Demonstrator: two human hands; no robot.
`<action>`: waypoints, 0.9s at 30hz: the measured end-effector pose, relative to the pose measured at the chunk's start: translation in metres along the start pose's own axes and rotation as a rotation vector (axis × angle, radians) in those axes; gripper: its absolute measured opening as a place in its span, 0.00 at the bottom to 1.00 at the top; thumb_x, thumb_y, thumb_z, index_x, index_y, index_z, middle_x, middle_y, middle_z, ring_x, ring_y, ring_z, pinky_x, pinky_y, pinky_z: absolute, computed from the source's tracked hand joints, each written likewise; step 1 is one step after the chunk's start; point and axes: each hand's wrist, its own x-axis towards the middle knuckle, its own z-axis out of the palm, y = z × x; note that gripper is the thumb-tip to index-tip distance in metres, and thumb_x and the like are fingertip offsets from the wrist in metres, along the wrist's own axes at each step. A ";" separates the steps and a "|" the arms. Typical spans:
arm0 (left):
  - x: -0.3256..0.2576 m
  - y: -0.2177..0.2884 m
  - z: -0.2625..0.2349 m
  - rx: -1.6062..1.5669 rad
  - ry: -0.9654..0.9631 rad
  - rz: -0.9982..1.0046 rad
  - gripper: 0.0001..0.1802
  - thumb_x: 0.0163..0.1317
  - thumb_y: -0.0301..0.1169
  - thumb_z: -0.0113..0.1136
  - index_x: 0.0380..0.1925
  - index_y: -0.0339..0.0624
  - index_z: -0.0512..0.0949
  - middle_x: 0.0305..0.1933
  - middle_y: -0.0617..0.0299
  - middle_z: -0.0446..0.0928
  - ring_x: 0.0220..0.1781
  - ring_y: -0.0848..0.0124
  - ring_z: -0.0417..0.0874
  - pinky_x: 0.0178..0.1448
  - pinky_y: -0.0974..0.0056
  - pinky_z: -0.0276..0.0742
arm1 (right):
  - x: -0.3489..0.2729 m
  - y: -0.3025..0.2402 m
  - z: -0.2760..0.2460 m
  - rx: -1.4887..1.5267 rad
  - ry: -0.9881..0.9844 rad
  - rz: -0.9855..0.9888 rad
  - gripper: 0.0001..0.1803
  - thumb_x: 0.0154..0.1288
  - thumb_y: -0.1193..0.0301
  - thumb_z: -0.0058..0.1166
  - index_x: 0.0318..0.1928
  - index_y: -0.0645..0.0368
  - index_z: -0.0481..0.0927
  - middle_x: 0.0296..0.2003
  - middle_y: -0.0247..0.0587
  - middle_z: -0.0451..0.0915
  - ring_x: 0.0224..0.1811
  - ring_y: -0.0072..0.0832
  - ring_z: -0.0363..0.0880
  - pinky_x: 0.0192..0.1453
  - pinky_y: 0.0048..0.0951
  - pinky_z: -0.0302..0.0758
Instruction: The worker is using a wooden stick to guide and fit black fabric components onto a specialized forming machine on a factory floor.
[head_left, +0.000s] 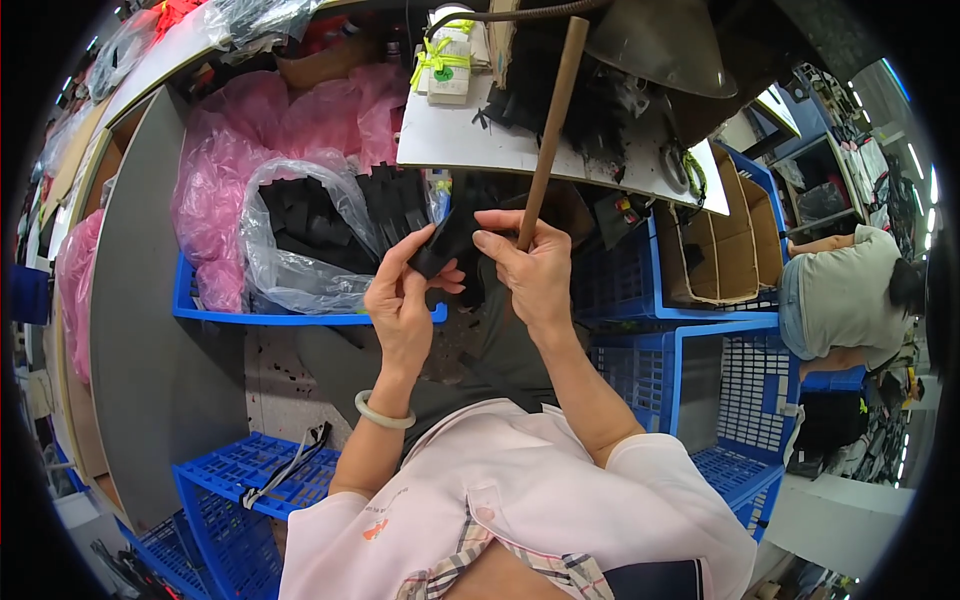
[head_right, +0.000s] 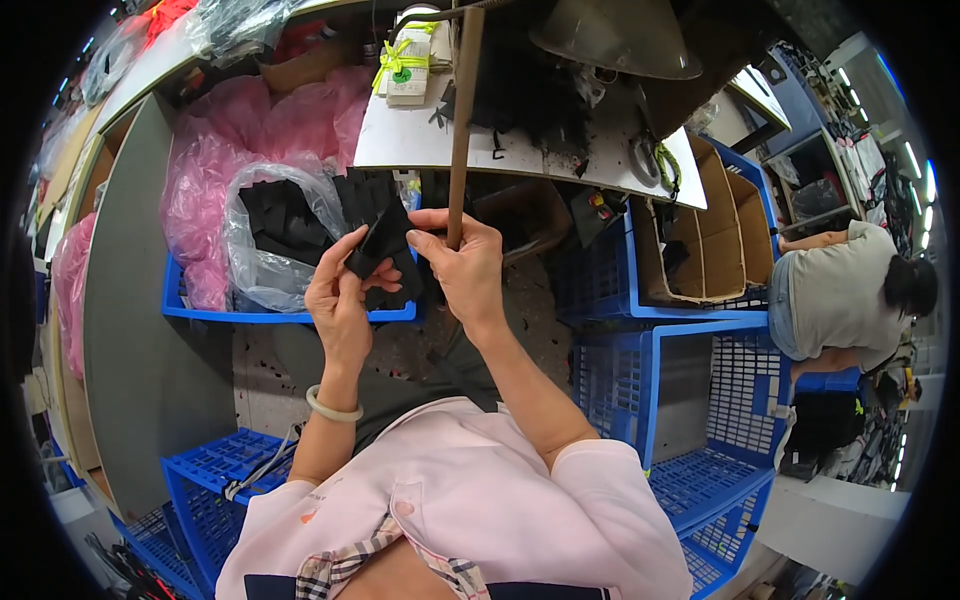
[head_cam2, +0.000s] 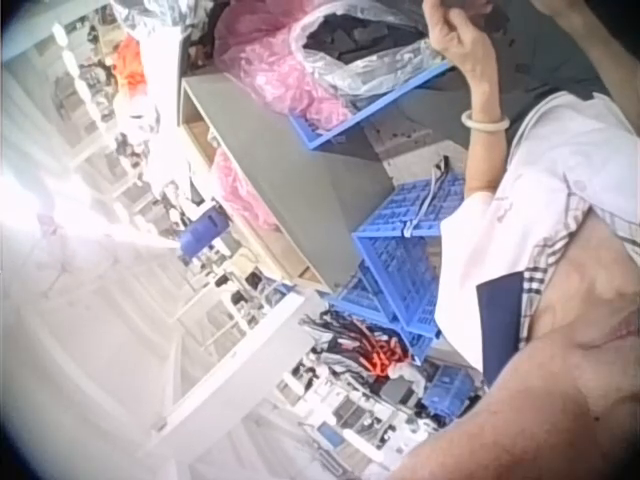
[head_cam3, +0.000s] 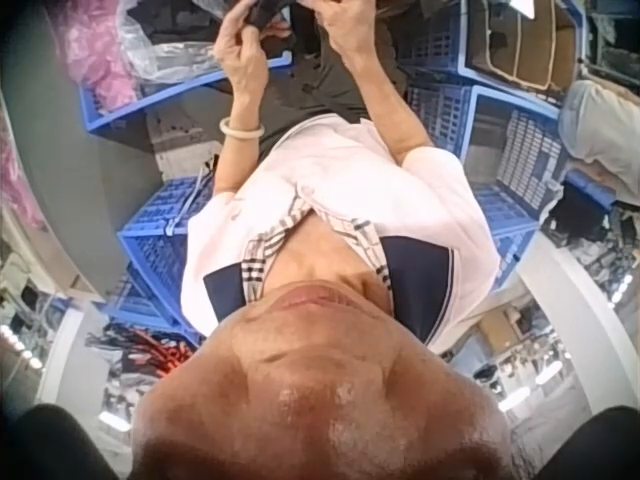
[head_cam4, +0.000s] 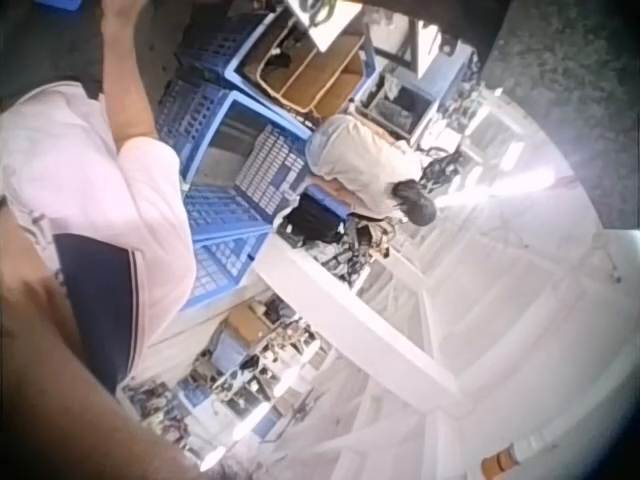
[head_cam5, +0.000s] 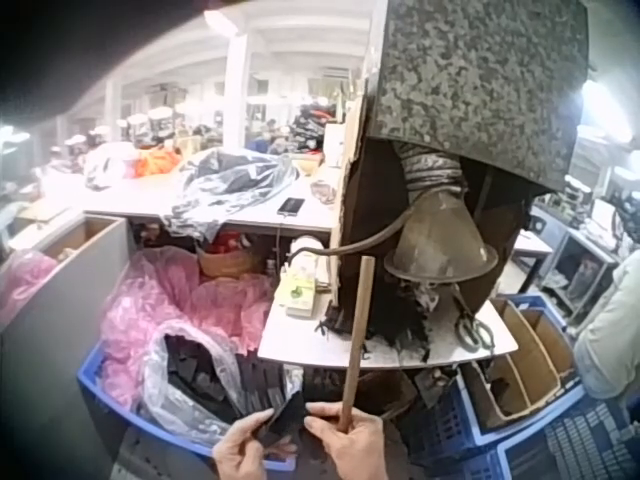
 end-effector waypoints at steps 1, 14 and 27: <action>0.000 0.000 0.001 0.000 0.001 0.001 0.18 0.64 0.16 0.40 0.51 0.34 0.74 0.34 0.54 0.80 0.31 0.71 0.83 0.37 0.69 0.82 | 0.001 0.000 0.001 -0.001 -0.002 0.000 0.07 0.57 0.79 0.59 0.37 0.66 0.83 0.20 0.27 0.73 0.15 0.10 0.61 0.18 0.16 0.55; 0.001 0.001 -0.008 0.356 -0.053 0.247 0.21 0.60 0.11 0.41 0.49 0.36 0.76 0.39 0.59 0.79 0.34 0.74 0.81 0.37 0.72 0.79 | 0.007 0.004 0.009 0.412 -0.096 0.212 0.08 0.52 0.78 0.64 0.31 0.65 0.77 0.17 0.27 0.71 0.10 0.10 0.59 0.12 0.14 0.50; 0.004 0.005 -0.015 -0.180 0.029 -0.168 0.16 0.68 0.19 0.38 0.52 0.31 0.71 0.38 0.51 0.79 0.34 0.68 0.83 0.37 0.68 0.83 | -0.008 0.006 0.012 -0.079 0.053 -0.153 0.09 0.55 0.78 0.62 0.38 0.64 0.82 0.28 0.32 0.77 0.20 0.11 0.67 0.21 0.15 0.61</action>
